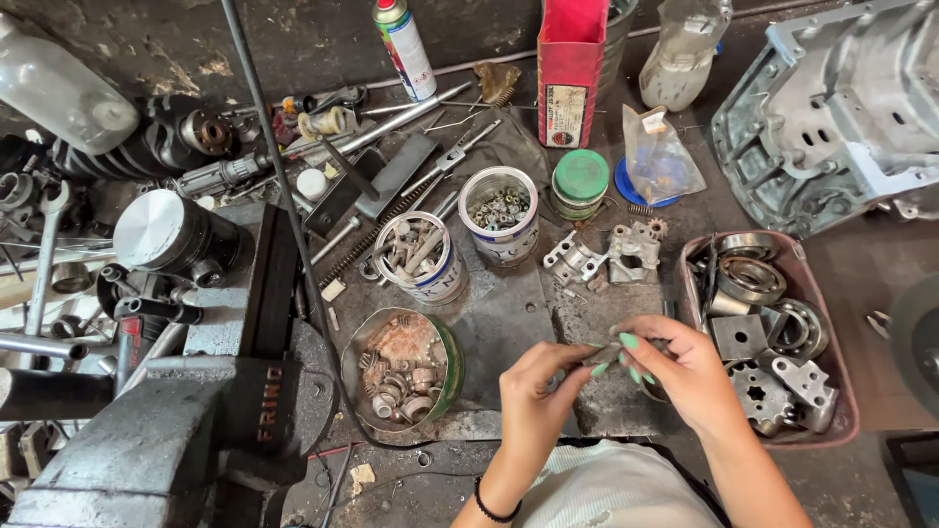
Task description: Cleaning a small metal engine component using a bench grinder and a hand tool
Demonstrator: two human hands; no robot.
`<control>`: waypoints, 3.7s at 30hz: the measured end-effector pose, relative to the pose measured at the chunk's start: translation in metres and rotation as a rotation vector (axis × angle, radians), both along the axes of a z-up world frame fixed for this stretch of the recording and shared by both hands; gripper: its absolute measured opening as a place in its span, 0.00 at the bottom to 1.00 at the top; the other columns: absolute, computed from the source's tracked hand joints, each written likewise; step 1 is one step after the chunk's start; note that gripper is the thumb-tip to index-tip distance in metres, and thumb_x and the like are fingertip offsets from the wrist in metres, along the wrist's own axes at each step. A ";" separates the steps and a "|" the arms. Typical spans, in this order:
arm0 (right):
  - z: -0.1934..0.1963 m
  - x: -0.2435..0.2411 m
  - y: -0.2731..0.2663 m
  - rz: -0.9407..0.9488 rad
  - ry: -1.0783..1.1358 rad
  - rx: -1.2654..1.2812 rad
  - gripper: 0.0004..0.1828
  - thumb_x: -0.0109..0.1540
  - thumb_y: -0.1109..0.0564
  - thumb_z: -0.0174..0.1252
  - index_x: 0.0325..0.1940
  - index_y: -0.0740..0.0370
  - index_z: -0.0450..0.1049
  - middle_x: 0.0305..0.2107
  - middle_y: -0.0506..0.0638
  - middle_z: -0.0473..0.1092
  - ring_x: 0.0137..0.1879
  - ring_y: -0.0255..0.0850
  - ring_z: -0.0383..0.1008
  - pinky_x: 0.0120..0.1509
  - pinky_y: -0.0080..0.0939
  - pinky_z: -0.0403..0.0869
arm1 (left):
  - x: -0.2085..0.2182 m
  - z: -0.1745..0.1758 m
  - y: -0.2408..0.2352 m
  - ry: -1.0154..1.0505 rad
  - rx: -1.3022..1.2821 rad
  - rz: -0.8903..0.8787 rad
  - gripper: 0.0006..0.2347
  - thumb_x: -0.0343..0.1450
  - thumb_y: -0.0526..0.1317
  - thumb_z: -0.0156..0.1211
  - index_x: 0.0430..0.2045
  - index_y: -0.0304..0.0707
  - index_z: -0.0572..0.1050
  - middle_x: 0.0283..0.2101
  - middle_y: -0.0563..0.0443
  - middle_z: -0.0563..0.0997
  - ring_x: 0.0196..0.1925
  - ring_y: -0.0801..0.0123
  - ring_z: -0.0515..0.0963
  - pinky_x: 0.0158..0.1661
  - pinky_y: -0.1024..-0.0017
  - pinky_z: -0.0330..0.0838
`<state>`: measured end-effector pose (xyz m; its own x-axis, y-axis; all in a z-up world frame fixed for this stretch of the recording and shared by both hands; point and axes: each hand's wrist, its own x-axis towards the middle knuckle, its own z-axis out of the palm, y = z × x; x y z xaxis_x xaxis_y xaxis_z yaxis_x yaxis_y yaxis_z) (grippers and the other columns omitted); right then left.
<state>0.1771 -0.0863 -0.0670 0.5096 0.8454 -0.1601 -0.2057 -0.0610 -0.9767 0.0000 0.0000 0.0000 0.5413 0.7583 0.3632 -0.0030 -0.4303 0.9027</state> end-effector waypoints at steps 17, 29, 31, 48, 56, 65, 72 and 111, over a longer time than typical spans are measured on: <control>0.049 -0.018 -0.023 -0.082 -0.229 0.022 0.09 0.59 0.61 0.60 0.40 0.68 0.78 0.29 0.53 0.76 0.31 0.37 0.75 0.37 0.32 0.72 | -0.001 0.021 -0.010 -0.082 -0.076 0.003 0.04 0.66 0.31 0.66 0.31 0.33 0.80 0.33 0.47 0.83 0.35 0.65 0.82 0.39 0.73 0.76; 0.088 -0.043 -0.038 -0.284 -0.222 0.195 0.10 0.61 0.60 0.57 0.41 0.72 0.74 0.27 0.56 0.71 0.29 0.38 0.70 0.35 0.31 0.69 | 0.008 0.066 -0.021 -0.142 -0.202 -0.009 0.08 0.73 0.37 0.55 0.32 0.32 0.80 0.32 0.46 0.83 0.34 0.67 0.81 0.38 0.74 0.74; 0.086 -0.044 -0.042 -0.308 -0.166 0.230 0.11 0.61 0.60 0.57 0.42 0.73 0.73 0.28 0.58 0.71 0.28 0.38 0.70 0.33 0.31 0.68 | 0.007 0.069 -0.022 -0.149 -0.197 -0.030 0.08 0.74 0.37 0.54 0.32 0.32 0.80 0.33 0.46 0.83 0.34 0.67 0.81 0.38 0.74 0.74; 0.115 -0.042 -0.032 -0.101 -0.529 0.027 0.27 0.61 0.53 0.52 0.64 0.65 0.66 0.22 0.48 0.73 0.30 0.33 0.72 0.30 0.28 0.72 | -0.019 0.058 0.025 -0.004 0.246 0.188 0.03 0.70 0.29 0.57 0.33 0.37 0.76 0.35 0.52 0.81 0.35 0.68 0.79 0.39 0.73 0.73; 0.098 -0.039 -0.033 -0.019 -0.462 -0.102 0.20 0.64 0.52 0.50 0.54 0.67 0.73 0.22 0.48 0.73 0.29 0.35 0.68 0.42 0.32 0.70 | -0.075 0.011 0.145 0.116 0.084 0.882 0.12 0.76 0.44 0.48 0.38 0.34 0.75 0.33 0.50 0.79 0.35 0.68 0.75 0.39 0.70 0.70; 0.098 -0.047 -0.029 0.016 -0.401 -0.243 0.20 0.67 0.50 0.47 0.39 0.72 0.74 0.36 0.55 0.73 0.27 0.42 0.64 0.36 0.38 0.65 | -0.136 -0.015 0.122 0.712 -0.052 0.565 0.21 0.76 0.52 0.43 0.16 0.38 0.63 0.15 0.50 0.66 0.17 0.63 0.61 0.24 0.62 0.56; 0.074 -0.038 -0.025 0.130 -0.365 -0.214 0.32 0.58 0.68 0.54 0.67 0.62 0.61 0.41 0.55 0.75 0.39 0.40 0.75 0.57 0.35 0.70 | -0.115 -0.005 0.079 0.690 0.010 0.539 0.13 0.71 0.47 0.55 0.42 0.40 0.76 0.33 0.47 0.84 0.32 0.57 0.85 0.32 0.57 0.75; 0.050 0.020 -0.196 -0.203 -0.945 -0.052 0.11 0.65 0.55 0.45 0.47 0.61 0.68 0.46 0.55 0.73 0.49 0.44 0.77 0.55 0.39 0.72 | 0.071 0.067 -0.073 0.215 0.907 -0.463 0.03 0.77 0.33 0.51 0.36 0.36 0.73 0.33 0.52 0.72 0.30 0.65 0.66 0.38 0.68 0.63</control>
<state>0.1972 -0.2827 -0.0171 0.5826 0.7308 0.3557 0.6521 -0.1591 -0.7412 0.0706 -0.0727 0.0666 0.8308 -0.0496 0.5543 -0.2180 -0.9454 0.2422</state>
